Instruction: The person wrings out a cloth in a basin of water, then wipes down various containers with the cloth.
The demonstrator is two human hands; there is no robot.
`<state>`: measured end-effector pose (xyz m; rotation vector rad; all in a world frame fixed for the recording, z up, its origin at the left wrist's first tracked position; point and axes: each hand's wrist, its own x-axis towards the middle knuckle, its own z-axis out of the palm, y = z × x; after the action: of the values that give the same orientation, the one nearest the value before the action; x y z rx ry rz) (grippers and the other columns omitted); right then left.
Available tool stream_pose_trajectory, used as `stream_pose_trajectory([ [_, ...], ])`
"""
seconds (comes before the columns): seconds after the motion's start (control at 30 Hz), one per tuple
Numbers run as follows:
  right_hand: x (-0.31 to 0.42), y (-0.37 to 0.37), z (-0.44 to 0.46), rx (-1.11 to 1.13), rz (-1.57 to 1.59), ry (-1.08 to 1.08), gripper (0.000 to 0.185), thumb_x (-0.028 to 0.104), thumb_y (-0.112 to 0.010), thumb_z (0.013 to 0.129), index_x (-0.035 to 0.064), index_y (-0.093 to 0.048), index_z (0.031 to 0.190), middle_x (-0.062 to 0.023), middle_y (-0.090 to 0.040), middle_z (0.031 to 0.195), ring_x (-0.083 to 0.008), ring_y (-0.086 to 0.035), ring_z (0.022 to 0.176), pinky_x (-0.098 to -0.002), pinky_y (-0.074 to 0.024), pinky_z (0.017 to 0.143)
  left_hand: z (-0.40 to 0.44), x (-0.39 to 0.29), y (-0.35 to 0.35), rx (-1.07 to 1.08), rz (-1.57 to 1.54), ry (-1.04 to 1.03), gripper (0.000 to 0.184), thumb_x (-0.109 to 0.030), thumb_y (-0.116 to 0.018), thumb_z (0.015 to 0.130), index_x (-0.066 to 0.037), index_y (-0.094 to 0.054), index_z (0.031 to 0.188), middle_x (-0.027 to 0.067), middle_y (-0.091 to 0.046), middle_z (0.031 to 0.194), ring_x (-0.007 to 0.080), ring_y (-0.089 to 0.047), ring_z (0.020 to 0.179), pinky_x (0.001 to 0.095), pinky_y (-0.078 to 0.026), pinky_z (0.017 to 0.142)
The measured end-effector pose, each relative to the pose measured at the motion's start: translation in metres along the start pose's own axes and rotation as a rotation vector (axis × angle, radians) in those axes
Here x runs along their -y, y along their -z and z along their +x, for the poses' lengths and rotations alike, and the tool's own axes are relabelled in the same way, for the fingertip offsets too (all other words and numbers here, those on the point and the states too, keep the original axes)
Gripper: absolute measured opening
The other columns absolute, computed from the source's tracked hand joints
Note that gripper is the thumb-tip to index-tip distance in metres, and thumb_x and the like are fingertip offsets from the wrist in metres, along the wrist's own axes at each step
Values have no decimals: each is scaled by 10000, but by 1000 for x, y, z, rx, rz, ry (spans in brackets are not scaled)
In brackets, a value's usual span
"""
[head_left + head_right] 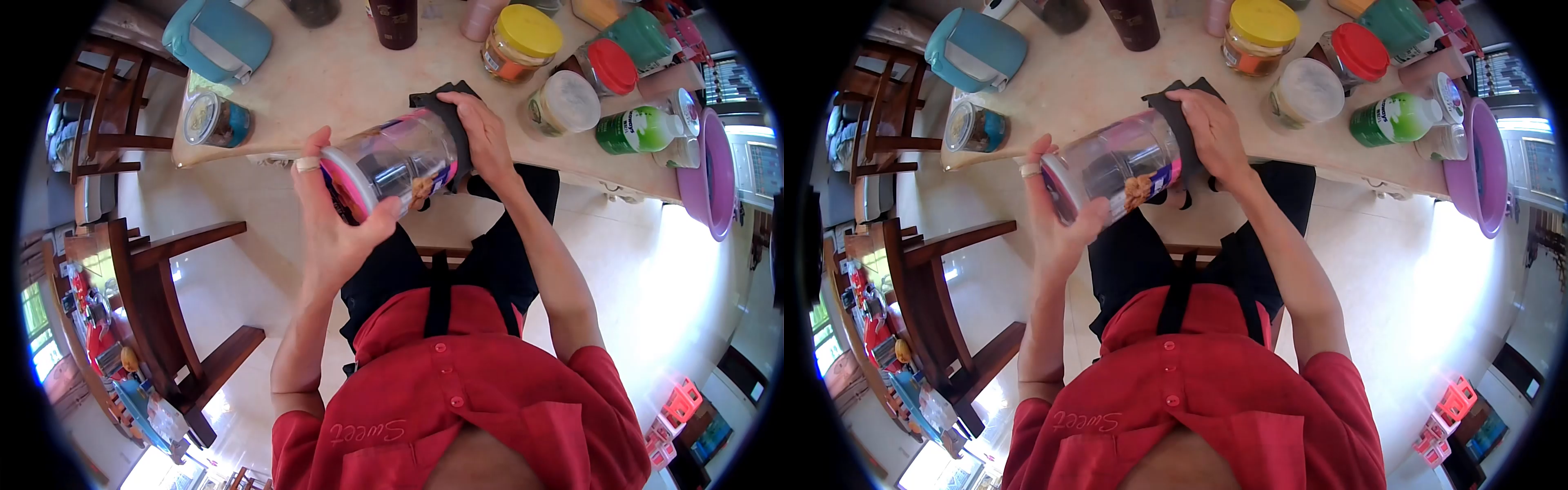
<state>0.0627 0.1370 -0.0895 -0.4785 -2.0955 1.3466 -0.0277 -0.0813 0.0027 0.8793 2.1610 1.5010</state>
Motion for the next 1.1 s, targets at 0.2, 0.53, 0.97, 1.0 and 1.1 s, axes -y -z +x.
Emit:
stream_pose_trajectory([
  [0.2, 1, -10, -30, -246, -65, 45, 348, 264, -403, 1009, 61, -645, 1157, -134, -623, 1186, -366, -484, 1221, -442, -305, 1078, -4, -7, -6, 31, 42, -116, 884, -189, -806, 588, -33, -374, 1343, 173, -380, 1270, 329, -405, 1173, 427, -355, 1011],
  [0.53, 84, -35, -21, -124, 118, 259, 335, 208, -445, 969, 55, -591, 1229, -169, -585, 1238, -353, -454, 1280, -479, -209, 1132, 18, -13, -16, -67, 238, -324, 844, -197, -803, 570, -49, -414, 1305, 176, -411, 1277, 363, -376, 1214, 456, -361, 998],
  [0.97, 39, -30, 55, 293, -179, 274, 330, 281, -453, 967, 67, -679, 1076, -92, -681, 1053, -255, -596, 1056, -399, -365, 1013, 17, 19, 9, -22, 274, -364, 876, -236, -812, 575, -74, -370, 1313, 225, -329, 1323, 390, -367, 1210, 477, -376, 978],
  [1.0, 37, -31, 58, 287, -202, 278, 357, 307, -437, 965, 65, -695, 1014, -82, -690, 1047, -242, -603, 1028, -386, -381, 985, 15, 26, 10, -19, 284, -386, 895, -280, -832, 586, -83, -348, 1314, 230, -283, 1363, 389, -349, 1243, 473, -386, 984],
  [1.1, 35, -38, 62, 222, -234, 302, 347, 330, -451, 934, 86, -694, 888, -78, -687, 865, -265, -624, 905, -393, -419, 884, 8, 35, 14, -9, 274, -357, 1002, -304, -842, 619, -90, -273, 1414, 229, -220, 1417, 392, -301, 1314, 476, -380, 1015],
])
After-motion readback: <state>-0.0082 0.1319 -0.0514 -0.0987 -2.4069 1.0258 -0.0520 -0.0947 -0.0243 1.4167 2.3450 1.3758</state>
